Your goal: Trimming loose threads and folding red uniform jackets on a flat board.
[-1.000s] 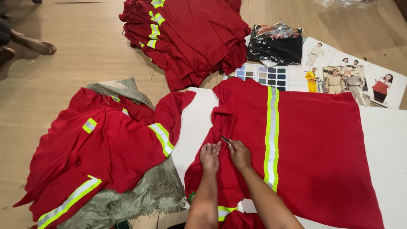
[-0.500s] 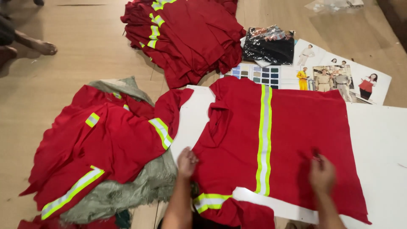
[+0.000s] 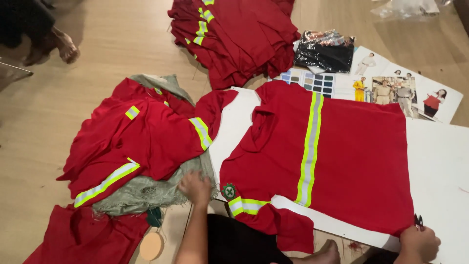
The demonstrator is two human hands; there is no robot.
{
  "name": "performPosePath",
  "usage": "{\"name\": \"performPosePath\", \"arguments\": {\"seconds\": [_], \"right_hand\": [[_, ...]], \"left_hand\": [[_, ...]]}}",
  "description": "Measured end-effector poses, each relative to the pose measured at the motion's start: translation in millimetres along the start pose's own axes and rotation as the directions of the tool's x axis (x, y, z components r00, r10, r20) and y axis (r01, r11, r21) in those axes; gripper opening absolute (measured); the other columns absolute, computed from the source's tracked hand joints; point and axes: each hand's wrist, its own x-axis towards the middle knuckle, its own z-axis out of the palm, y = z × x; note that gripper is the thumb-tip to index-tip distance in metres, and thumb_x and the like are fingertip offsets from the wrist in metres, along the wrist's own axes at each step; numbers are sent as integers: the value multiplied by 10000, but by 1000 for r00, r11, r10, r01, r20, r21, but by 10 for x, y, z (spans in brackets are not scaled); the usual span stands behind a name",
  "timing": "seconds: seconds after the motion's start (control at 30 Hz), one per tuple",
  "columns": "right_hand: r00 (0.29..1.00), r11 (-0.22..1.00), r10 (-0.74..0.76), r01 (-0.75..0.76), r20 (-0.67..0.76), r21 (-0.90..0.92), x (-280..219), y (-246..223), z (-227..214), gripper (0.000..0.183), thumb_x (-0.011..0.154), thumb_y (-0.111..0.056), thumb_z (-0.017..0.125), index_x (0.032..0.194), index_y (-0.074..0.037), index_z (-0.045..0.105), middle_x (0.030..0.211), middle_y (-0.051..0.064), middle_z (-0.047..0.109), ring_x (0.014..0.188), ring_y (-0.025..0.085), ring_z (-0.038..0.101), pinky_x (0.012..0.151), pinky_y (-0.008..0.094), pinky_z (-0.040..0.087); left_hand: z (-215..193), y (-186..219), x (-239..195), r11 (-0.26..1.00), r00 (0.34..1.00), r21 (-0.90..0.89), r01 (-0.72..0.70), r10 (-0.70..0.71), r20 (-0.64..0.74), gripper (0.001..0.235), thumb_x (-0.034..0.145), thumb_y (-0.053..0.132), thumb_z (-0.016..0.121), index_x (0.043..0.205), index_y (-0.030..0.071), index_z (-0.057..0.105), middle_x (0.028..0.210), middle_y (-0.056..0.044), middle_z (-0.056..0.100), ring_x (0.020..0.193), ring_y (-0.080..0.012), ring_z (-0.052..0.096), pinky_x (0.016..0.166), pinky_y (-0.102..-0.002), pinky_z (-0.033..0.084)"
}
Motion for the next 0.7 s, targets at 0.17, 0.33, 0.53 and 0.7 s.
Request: {"name": "performPosePath", "arguments": {"seconds": [0.17,0.33,0.53,0.7], "right_hand": [[989,996,36,-47,-146,-72,145,75,190,262,1103,-148,621,1062,11,825,894,195,805,716,299,734,586,410,540],[971,985,12,-53,-239,-166,337,221,448,200,1042,-165,683,1065,-15,813,1094,202,717,972,371,587,794,505,404],[909,909,-324,223,-262,-351,282,170,561,321,1048,-325,626,1256,-141,787,1303,165,699,1131,342,571,932,459,347],[852,845,-510,470,-118,-256,162,46,709,265,1006,-282,611,1187,-233,798,1409,69,681,1216,322,620,1049,478,376]], "left_hand": [[311,473,-10,860,867,-113,-498,489,-102,270,841,218,725,1087,106,726,1266,-85,649,1210,-293,571,1109,-485,350],[983,979,165,738,744,-94,-668,660,-103,383,792,238,734,1148,102,696,1317,-121,629,1284,-377,532,1071,-489,415],[1494,1412,400,746,744,3,-666,664,65,750,788,288,783,1480,194,511,1575,-188,394,1452,-472,334,1141,-604,326],[1302,1543,689,793,800,-147,-591,599,14,148,934,138,452,936,83,590,1004,-140,667,881,-411,638,792,-531,506]]}}
